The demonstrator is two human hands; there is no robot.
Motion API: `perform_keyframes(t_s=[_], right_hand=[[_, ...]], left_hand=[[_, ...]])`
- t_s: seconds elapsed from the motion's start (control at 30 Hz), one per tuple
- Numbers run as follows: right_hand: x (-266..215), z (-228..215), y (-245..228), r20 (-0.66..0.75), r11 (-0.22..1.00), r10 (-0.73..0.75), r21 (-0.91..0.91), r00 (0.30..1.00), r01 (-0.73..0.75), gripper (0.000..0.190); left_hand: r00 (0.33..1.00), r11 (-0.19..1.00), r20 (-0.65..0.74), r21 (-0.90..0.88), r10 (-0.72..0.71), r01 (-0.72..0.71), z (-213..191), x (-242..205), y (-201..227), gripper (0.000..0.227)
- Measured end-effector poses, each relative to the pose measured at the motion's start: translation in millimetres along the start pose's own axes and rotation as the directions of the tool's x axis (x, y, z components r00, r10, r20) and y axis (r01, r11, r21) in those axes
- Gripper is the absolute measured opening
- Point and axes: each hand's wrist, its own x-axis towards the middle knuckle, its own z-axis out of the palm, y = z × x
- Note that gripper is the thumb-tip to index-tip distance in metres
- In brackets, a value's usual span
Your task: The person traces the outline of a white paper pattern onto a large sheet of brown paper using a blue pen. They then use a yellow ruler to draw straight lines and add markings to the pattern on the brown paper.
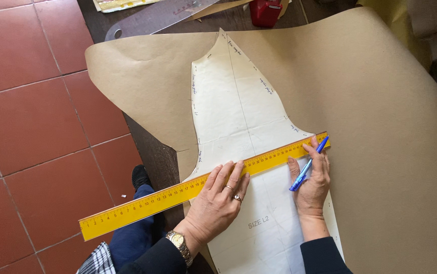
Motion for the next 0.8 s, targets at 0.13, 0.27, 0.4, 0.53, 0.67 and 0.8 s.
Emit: perform_keyframes(t_s=[0.13, 0.27, 0.4, 0.53, 0.67, 0.8], right_hand=[[0, 1, 2, -0.022, 0.998, -0.051, -0.030, 0.998, 0.050, 0.038], [2, -2, -4, -0.020, 0.999, -0.045, -0.028, 0.999, 0.044, 0.033], [1, -3, -9, -0.047, 0.995, -0.096, -0.027, 0.994, 0.095, 0.033], [-1, -2, -5, -0.026, 0.997, -0.081, -0.022, 0.996, 0.080, 0.033], [-3, -4, -3, 0.014, 0.998, -0.055, -0.035, 0.998, 0.055, 0.035], [-2, -3, -5, -0.011, 0.997, -0.073, -0.028, 0.997, 0.072, 0.033]], left_hand=[[1.000, 1.000, 0.020, 0.004, -0.005, 0.005, 1, 1, 2, 0.042], [0.963, 0.980, 0.269, 0.196, -0.020, -0.034, -5, 4, 10, 0.052], [0.894, 0.982, 0.445, 0.186, -0.053, -0.034, -24, 21, 25, 0.045], [0.812, 0.977, 0.565, 0.209, -0.146, 0.030, -31, 29, 35, 0.047], [0.811, 0.964, 0.551, 0.258, -0.198, 0.059, -22, 27, 39, 0.053], [0.789, 0.963, 0.589, 0.271, -0.176, 0.013, -28, 28, 36, 0.054]])
